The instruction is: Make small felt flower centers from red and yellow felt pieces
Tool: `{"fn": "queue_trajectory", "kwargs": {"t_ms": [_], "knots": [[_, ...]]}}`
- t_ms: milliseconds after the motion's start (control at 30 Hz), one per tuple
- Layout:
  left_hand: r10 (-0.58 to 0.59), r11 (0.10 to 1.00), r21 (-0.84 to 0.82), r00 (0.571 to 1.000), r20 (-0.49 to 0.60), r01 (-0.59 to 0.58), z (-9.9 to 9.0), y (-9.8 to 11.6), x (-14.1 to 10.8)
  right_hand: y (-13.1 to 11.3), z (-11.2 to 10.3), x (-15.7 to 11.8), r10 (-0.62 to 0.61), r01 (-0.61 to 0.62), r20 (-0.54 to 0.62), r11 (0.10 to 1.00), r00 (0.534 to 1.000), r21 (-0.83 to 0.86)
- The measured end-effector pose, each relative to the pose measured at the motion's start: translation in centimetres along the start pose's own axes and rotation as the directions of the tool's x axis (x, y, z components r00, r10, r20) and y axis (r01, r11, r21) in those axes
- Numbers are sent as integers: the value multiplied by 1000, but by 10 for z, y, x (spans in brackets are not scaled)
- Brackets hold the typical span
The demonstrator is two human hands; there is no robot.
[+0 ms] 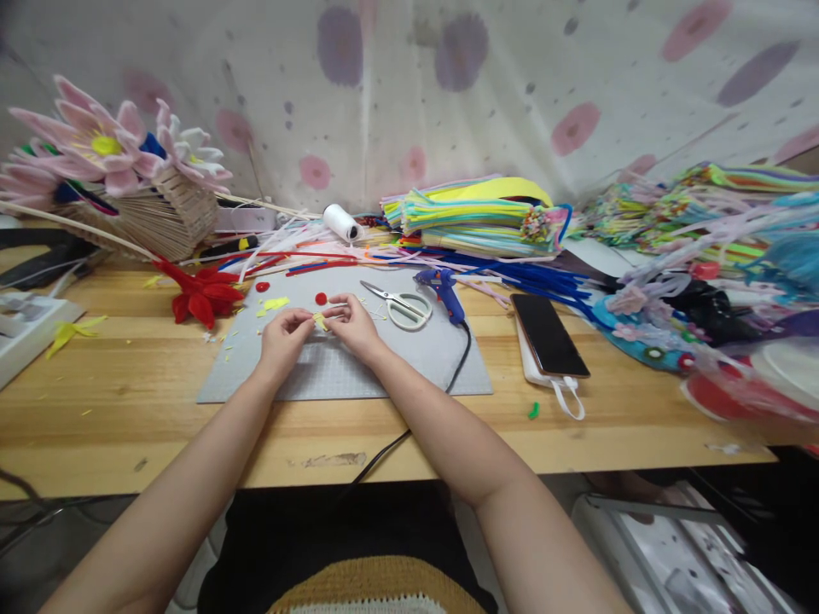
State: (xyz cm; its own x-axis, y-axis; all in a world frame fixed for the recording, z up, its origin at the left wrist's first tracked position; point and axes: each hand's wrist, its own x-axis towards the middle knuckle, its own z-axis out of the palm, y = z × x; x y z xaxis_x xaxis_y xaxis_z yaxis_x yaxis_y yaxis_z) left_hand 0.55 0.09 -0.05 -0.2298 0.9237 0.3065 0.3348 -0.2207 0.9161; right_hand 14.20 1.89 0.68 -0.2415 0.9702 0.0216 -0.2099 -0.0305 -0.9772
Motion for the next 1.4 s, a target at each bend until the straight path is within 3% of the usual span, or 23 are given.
{"fn": "queue_trajectory", "kwargs": {"t_ms": [400,733,1033,1400], "knots": [[22,999,28,1000,6,-23,0,7,-2,2,0,0,-44,41,-29,996,999,-75],[-41,999,-23,998,53,42,0,7,-2,3,-3,1,-43,38,-64,996,997,-79],[21,999,49,998,52,-24,1,-1,-1,3,-2,0,-49,45,-43,995,998,-89],[126,975,173,988,84,-139,-1,9,-4,3,-2,1,-39,32,-58,991,998,-129]]}}
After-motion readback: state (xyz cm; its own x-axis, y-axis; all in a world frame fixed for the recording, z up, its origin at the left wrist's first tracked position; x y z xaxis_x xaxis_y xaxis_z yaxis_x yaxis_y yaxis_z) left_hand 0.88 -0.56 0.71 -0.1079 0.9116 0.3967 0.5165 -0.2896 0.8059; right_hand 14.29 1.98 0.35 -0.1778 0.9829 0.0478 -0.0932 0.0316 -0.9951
